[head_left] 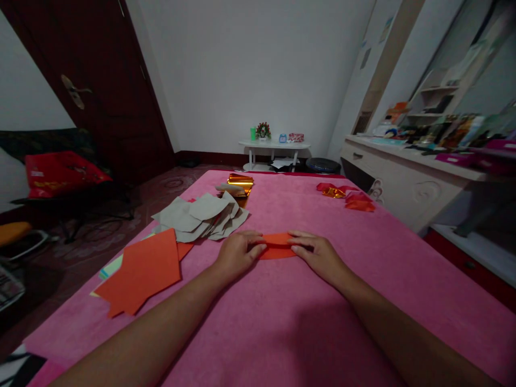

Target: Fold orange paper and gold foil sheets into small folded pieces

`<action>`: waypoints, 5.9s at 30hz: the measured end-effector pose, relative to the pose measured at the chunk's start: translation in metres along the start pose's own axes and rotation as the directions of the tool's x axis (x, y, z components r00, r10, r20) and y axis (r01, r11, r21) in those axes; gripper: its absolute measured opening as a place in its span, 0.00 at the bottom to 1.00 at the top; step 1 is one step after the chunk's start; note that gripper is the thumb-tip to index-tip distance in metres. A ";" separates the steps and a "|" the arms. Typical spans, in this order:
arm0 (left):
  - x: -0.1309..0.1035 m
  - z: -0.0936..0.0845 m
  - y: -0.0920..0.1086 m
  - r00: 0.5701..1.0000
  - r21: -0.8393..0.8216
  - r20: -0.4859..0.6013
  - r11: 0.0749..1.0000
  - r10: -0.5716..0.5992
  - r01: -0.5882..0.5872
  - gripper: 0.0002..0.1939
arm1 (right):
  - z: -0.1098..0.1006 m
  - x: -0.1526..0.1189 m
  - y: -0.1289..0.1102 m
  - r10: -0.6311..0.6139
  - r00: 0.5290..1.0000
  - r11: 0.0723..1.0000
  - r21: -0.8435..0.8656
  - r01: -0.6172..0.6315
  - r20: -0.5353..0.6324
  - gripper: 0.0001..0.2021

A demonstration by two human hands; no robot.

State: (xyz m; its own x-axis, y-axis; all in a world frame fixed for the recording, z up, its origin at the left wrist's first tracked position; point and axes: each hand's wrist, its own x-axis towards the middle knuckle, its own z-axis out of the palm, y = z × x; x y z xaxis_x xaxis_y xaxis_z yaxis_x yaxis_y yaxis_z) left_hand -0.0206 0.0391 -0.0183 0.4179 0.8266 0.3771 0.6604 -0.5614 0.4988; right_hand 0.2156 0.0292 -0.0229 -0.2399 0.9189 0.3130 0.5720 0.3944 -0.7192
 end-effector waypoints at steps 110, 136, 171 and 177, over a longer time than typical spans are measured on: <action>-0.057 -0.038 0.055 0.889 -0.025 0.371 0.960 0.267 -0.278 0.45 | -0.028 -0.075 -0.060 0.434 0.850 0.759 0.387 -0.523 0.298 0.14; -0.043 -0.019 0.049 0.976 -0.303 0.218 0.952 0.023 0.045 0.15 | -0.022 -0.071 -0.054 0.179 0.979 0.984 -0.019 -0.178 0.102 0.08; -0.051 -0.009 0.035 0.994 0.042 0.100 0.998 -0.049 0.045 0.17 | -0.012 -0.051 -0.046 0.367 0.928 0.900 -0.279 -0.335 0.069 0.06; -0.048 -0.011 0.030 0.971 -0.038 0.077 0.972 -0.228 0.231 0.21 | -0.013 -0.045 -0.045 0.348 0.934 0.926 -0.183 -0.330 0.079 0.07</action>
State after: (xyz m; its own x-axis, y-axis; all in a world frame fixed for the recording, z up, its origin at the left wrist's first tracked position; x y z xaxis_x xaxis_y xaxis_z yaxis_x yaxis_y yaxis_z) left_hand -0.0273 -0.0185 -0.0131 0.3029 0.9334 0.1921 0.7153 -0.3559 0.6014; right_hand 0.2106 -0.0297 0.0036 -0.0866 0.9962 -0.0071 0.7521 0.0607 -0.6562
